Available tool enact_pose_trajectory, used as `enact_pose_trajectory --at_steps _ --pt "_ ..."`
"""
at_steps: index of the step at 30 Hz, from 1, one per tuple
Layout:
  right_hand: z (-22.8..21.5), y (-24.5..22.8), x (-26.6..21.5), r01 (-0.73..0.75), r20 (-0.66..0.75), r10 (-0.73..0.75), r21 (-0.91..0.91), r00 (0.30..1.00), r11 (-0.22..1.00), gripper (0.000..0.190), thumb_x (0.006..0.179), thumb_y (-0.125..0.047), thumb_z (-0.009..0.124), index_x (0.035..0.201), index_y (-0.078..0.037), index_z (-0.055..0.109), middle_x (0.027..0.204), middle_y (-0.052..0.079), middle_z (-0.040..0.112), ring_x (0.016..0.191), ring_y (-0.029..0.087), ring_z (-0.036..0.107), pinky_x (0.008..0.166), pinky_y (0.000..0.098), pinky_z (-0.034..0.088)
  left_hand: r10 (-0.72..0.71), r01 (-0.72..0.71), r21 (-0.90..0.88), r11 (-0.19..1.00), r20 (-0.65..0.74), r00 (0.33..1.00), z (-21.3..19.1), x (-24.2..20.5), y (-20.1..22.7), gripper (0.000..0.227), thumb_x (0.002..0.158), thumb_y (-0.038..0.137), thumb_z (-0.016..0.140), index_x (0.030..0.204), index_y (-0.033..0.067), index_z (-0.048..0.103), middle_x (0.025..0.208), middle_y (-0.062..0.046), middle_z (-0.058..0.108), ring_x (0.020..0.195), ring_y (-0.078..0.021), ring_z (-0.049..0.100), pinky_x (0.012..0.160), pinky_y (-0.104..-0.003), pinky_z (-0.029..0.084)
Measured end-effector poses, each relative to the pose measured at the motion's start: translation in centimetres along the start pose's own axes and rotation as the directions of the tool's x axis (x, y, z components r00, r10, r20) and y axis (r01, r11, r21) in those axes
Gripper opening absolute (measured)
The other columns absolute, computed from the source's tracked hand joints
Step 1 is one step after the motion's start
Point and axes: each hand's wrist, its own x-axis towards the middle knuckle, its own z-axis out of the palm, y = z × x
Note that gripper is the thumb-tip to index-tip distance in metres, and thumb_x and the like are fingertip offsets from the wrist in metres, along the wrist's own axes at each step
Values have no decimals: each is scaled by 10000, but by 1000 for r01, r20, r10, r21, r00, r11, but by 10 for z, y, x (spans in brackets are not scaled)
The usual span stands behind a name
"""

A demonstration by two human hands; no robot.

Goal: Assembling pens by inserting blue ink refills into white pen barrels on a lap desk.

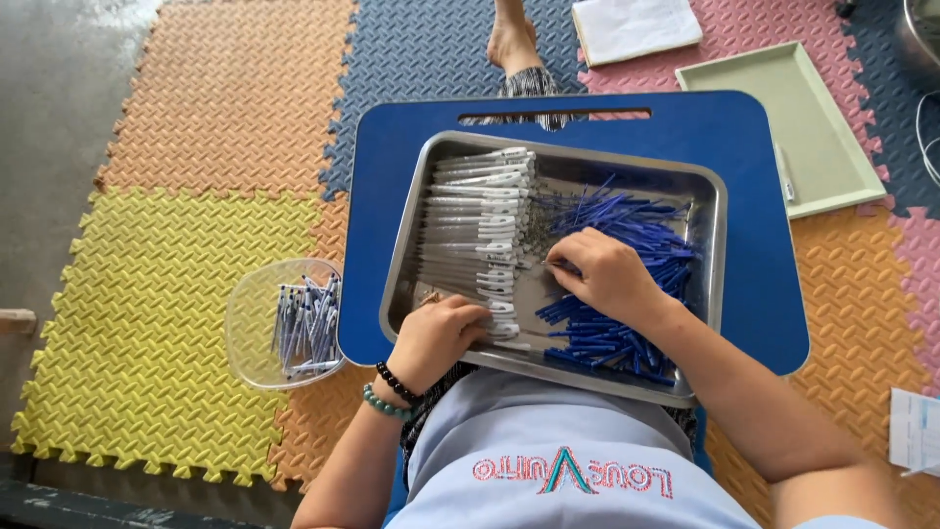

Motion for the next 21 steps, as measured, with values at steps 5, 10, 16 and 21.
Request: enact_pose_trajectory --at_steps 5,10,16,21 --pt "-30 -18 1 -77 -25 83 181 996 980 150 1037 -141 795 1181 -143 837 997 57 815 947 236 758 796 319 634 -50 57 -47 997 142 989 -10 9 0 150 950 380 827 1094 338 830 1052 18 783 961 -391 802 804 -529 672" --pt "-45 -35 -13 -139 -4 146 280 989 950 155 1035 -137 812 1179 -171 860 1037 40 841 981 228 782 819 315 646 2 9 -53 999 198 980 -5 13 -6 114 965 379 825 1061 319 814 1028 -19 769 939 -411 804 797 -545 674" --pt "-58 -48 -20 -259 2 298 504 954 824 228 992 -51 831 1206 -116 876 1062 125 874 921 256 808 820 328 673 17 7 -203 979 118 993 -17 14 16 241 1078 343 700 1309 289 743 1122 -83 757 996 -463 783 821 -582 661" --pt "-57 -65 -11 -212 -159 372 595 915 775 218 957 -59 892 1161 -135 874 1066 53 886 934 183 828 830 295 686 -97 -128 -785 606 -233 968 16 31 44 232 1107 117 748 1331 118 808 1181 -84 777 1085 -289 820 896 -405 702"
